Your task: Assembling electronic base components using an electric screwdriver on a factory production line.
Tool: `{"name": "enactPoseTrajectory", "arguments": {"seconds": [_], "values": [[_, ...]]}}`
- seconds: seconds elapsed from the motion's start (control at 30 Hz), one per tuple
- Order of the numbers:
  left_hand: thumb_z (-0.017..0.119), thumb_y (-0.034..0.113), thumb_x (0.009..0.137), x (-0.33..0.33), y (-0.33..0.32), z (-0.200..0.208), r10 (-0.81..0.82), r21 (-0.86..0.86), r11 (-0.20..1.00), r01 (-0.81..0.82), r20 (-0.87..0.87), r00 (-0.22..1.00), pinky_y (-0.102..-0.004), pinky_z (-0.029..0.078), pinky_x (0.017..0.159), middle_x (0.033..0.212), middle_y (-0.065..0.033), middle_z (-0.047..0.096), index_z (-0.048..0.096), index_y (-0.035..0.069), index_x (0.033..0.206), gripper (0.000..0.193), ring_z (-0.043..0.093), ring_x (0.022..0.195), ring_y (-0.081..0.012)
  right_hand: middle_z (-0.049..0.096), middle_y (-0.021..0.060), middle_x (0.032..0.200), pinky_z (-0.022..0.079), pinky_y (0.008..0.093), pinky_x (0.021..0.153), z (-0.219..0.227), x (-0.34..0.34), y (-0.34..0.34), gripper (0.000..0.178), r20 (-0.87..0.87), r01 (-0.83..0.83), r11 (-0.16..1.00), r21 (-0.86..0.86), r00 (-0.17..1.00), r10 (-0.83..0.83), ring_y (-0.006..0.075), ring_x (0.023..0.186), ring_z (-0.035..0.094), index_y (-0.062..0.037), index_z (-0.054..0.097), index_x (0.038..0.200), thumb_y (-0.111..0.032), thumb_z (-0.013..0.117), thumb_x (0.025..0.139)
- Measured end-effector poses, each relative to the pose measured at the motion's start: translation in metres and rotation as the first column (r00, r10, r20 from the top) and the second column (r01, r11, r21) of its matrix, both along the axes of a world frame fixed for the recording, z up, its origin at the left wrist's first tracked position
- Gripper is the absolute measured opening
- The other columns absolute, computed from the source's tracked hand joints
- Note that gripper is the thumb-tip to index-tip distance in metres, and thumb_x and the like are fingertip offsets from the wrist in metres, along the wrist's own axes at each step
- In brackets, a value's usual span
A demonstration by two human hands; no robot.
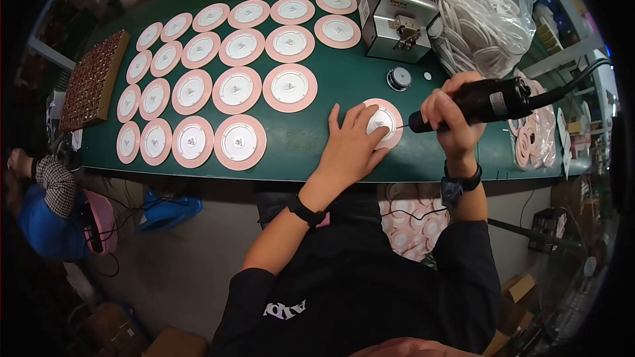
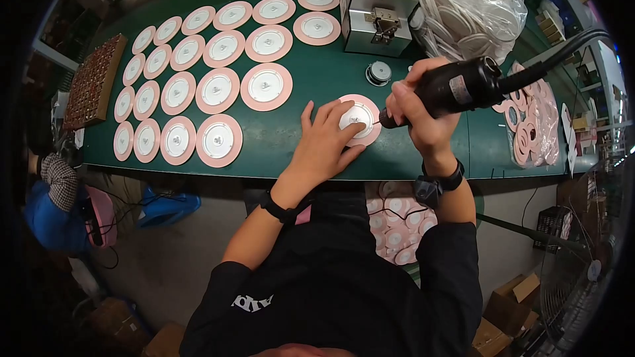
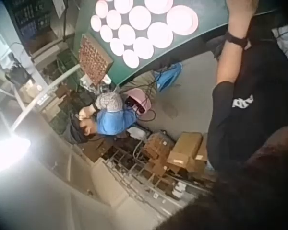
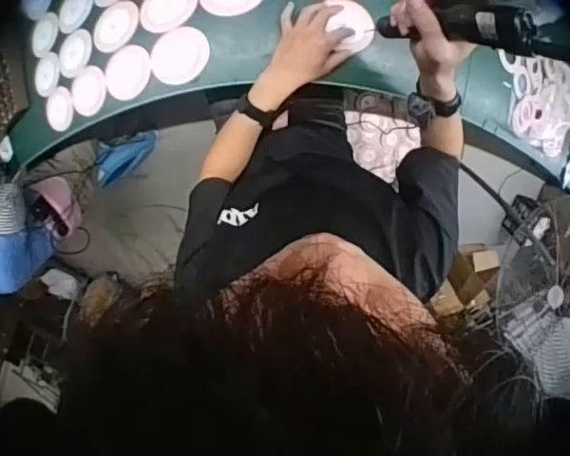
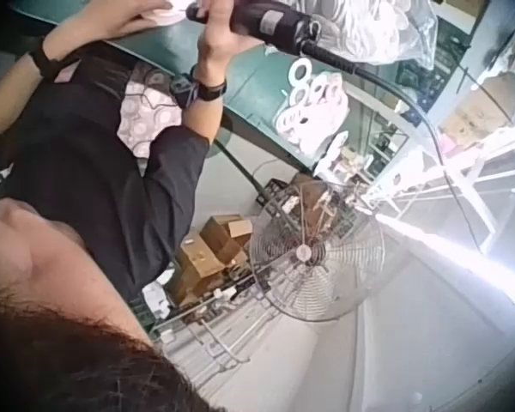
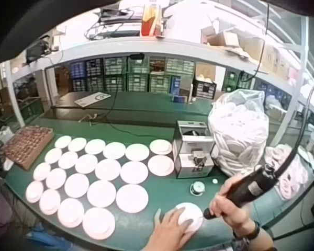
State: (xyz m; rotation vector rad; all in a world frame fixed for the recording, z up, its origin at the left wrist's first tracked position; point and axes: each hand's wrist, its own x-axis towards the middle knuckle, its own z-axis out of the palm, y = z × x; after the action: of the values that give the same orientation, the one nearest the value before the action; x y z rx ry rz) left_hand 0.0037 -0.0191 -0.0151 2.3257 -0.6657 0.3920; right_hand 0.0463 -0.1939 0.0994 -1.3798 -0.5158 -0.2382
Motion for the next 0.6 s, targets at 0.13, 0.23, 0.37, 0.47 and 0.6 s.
{"name": "enactPoseTrajectory", "arguments": {"seconds": [0.13,0.23,0.37,0.47,0.6], "values": [[0.079,0.029,0.081,0.004,-0.001,0.004,0.004,0.013,1.000,-0.004,-0.001,1.000,-0.0703,0.024,0.112,0.141,-0.0129,0.051,0.070,0.015,0.113,0.036,0.043,0.136,-0.0345,0.048,0.0056,0.073,0.043,0.0310,0.052,-0.011,0.002,-0.001,0.019,-0.032,-0.010,1.000,-0.018,0.999,0.009,0.0123,0.049,0.044,-0.0034,0.045,0.101,0.003,0.060,0.091],[0.078,0.029,0.081,0.002,0.000,0.002,0.010,0.025,1.000,-0.010,-0.002,1.000,-0.0704,0.024,0.112,0.141,-0.0127,0.052,0.070,0.015,0.113,0.036,0.044,0.136,-0.0340,0.048,0.0055,0.073,0.043,0.0306,0.052,-0.018,0.003,0.005,0.019,-0.098,0.039,0.998,-0.058,0.994,-0.045,0.0121,0.049,0.044,-0.0040,0.044,0.099,0.004,0.060,0.091],[0.078,0.028,0.082,-0.001,0.001,0.003,0.019,0.032,0.999,-0.020,0.020,1.000,-0.0699,0.025,0.112,0.141,-0.0125,0.052,0.070,0.016,0.113,0.034,0.045,0.135,-0.0332,0.047,0.0043,0.072,0.043,0.0299,0.053,-0.015,0.005,0.006,0.021,-0.115,0.002,0.995,-0.103,0.993,-0.014,0.0121,0.050,0.044,-0.0042,0.045,0.101,0.004,0.061,0.091],[0.077,0.027,0.083,-0.002,0.002,0.006,0.007,0.022,1.000,-0.008,0.023,1.000,-0.0693,0.025,0.112,0.140,-0.0123,0.052,0.070,0.016,0.113,0.033,0.046,0.135,-0.0329,0.046,0.0029,0.071,0.043,0.0309,0.053,-0.012,0.002,0.002,0.019,-0.115,0.046,0.995,-0.087,0.992,-0.056,0.0127,0.050,0.045,-0.0042,0.046,0.102,0.004,0.059,0.091],[0.078,0.025,0.083,-0.004,0.003,0.008,0.030,-0.070,0.997,-0.028,0.040,0.999,-0.0676,0.025,0.113,0.133,-0.0097,0.056,0.070,0.015,0.110,0.031,0.049,0.130,-0.0306,0.044,0.0022,0.069,0.043,0.0317,0.053,-0.002,-0.019,0.006,0.018,-0.080,0.126,0.989,0.077,0.990,-0.119,0.0128,0.050,0.043,-0.0040,0.047,0.105,0.001,0.056,0.091]]}}
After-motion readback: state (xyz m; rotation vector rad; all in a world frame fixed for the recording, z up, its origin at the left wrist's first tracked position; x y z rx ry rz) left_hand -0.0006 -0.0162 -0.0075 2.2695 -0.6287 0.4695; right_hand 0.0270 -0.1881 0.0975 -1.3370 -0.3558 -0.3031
